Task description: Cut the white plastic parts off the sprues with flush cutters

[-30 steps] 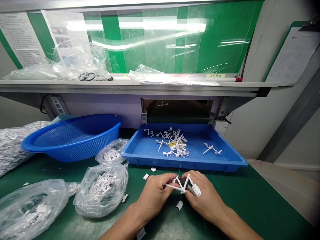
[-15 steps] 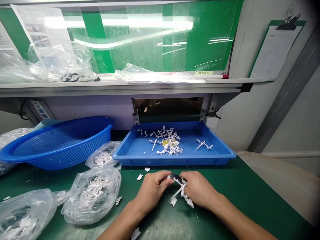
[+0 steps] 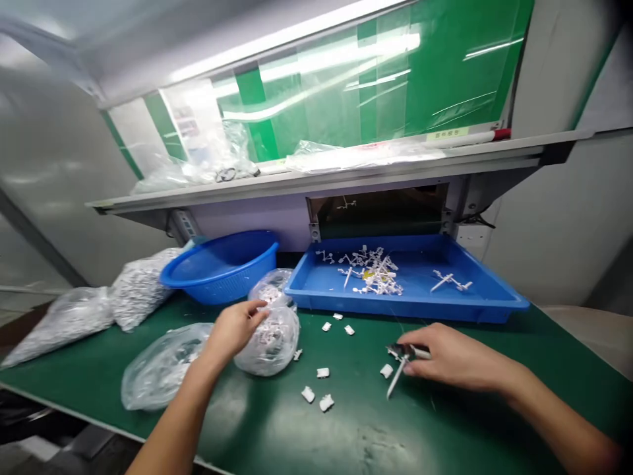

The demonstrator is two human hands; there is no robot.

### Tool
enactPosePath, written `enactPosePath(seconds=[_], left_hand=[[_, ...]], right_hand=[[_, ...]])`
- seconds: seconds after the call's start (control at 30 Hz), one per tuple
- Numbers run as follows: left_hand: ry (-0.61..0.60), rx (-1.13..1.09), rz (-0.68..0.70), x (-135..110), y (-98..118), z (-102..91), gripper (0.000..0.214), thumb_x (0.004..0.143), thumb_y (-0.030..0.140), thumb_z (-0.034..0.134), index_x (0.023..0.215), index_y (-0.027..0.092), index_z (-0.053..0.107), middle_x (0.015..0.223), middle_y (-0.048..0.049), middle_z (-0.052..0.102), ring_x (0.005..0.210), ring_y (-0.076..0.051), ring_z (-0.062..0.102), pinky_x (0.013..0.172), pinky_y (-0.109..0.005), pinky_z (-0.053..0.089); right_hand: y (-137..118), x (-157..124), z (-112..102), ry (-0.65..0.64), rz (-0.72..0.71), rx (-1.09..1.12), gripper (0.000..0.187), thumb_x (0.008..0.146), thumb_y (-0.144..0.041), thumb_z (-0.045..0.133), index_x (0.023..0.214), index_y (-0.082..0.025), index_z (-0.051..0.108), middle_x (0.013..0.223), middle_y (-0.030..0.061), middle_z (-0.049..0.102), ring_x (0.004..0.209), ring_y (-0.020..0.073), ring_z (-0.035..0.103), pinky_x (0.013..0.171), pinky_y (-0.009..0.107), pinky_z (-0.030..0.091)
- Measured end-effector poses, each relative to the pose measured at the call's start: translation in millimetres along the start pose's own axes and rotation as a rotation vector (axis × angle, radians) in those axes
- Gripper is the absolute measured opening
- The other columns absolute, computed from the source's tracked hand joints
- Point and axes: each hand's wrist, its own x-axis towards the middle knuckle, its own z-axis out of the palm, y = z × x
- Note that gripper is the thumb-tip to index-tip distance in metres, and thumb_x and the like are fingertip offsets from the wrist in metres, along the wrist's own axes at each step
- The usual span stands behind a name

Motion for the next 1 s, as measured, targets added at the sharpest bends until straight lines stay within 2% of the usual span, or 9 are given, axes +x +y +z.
enactPosePath(seconds=[0.1,0.17,0.23,0.4,0.53,0.7,0.8,0.87,1.0], left_hand=[[0.039,0.026,-0.03,-12.0,-10.9,-4.9,0.037,0.081,0.051,0.063,0.1,0.021,0.074,0.083,-0.0036,0.074,0.078,-0.024,0.067,0.074,-0.028,0.048],[0.158,-0.044,-0.031,-21.7,1.9,2.3,0.042,0.089,0.054,0.051,0.101,0.019,0.072,0.086,-0.0039,0.073,0.078,-0.022,0.065,0.072,-0.026,0.048],[0.148,-0.172,0.033,-31.3,27.3,18.0,0.041,0.091,0.052,0.05,0.097,0.018,0.071,0.08,-0.003,0.071,0.073,-0.019,0.063,0.067,-0.025,0.047],[-0.348,-0.331,0.42,-49.9,103.8,71.5,0.024,0.089,0.033,0.059,0.108,0.024,0.07,0.098,-0.0013,0.071,0.087,-0.017,0.064,0.08,-0.024,0.049],[-0.48,-0.349,0.591,-46.1,138.4,99.6,0.037,0.087,0.023,0.062,0.124,0.027,0.061,0.108,-0.0018,0.067,0.091,-0.016,0.062,0.082,-0.024,0.048],[-0.621,-0.269,0.81,-27.7,144.6,111.1,0.017,0.093,0.023,0.055,0.101,0.022,0.069,0.09,-0.0015,0.068,0.08,-0.014,0.061,0.075,-0.023,0.045],[-0.516,-0.377,0.649,-23.7,137.6,120.7,0.014,0.091,0.029,0.06,0.098,0.022,0.069,0.089,-0.0006,0.069,0.077,-0.014,0.062,0.072,-0.022,0.046],[-0.409,-0.505,0.441,-24.7,130.5,128.4,0.019,0.089,0.036,0.062,0.098,0.021,0.069,0.086,-0.0009,0.069,0.072,-0.014,0.062,0.067,-0.022,0.048],[-0.393,-0.654,0.233,-29.4,118.6,138.3,0.027,0.089,0.042,0.061,0.103,0.02,0.069,0.078,-0.0007,0.069,0.069,-0.015,0.063,0.065,-0.023,0.051]], right_hand=[[1.7,4.3,7.8,-0.052,0.055,-0.067,0.021,0.08,-0.038,0.061,0.074,-0.021,0.07,0.069,0.0013,0.064,0.054,0.0123,0.044,0.048,0.026,0.025],[1.5,8.4,7.1,-0.024,0.057,-0.002,0.02,0.082,-0.038,0.06,0.078,-0.02,0.069,0.071,0.0011,0.062,0.057,0.0126,0.045,0.051,0.026,0.028],[0.2,11.3,4.4,0.022,-0.009,0.203,0.021,0.081,-0.038,0.062,0.083,-0.018,0.068,0.073,0.0013,0.061,0.062,0.0131,0.048,0.057,0.026,0.034],[4.9,17.5,6.7,0.076,-0.043,0.853,0.031,0.076,-0.043,0.069,0.088,-0.015,0.064,0.069,0.0012,0.059,0.062,0.0124,0.05,0.059,0.026,0.035],[13.7,20.1,10.3,0.062,0.0,1.0,0.029,0.076,-0.04,0.071,0.088,-0.014,0.064,0.068,0.0017,0.06,0.059,0.011,0.05,0.055,0.023,0.033],[18.1,25.2,7.7,0.033,0.024,1.032,0.032,0.079,-0.044,0.066,0.087,-0.013,0.065,0.066,0.001,0.057,0.057,0.0101,0.048,0.054,0.023,0.033],[17.9,29.9,6.4,0.259,0.032,0.826,0.033,0.085,-0.047,0.057,0.098,-0.017,0.063,0.077,0.002,0.061,0.063,0.0119,0.05,0.058,0.025,0.037],[17.9,31.7,8.6,0.439,0.058,0.446,0.026,0.087,-0.043,0.052,0.092,-0.019,0.062,0.078,0.0016,0.062,0.067,0.0138,0.051,0.063,0.028,0.038],[19.3,31.9,22.3,0.482,0.044,-0.223,0.01,0.082,-0.022,0.051,0.084,-0.021,0.061,0.083,0.0013,0.062,0.079,0.0176,0.053,0.071,0.031,0.037]])
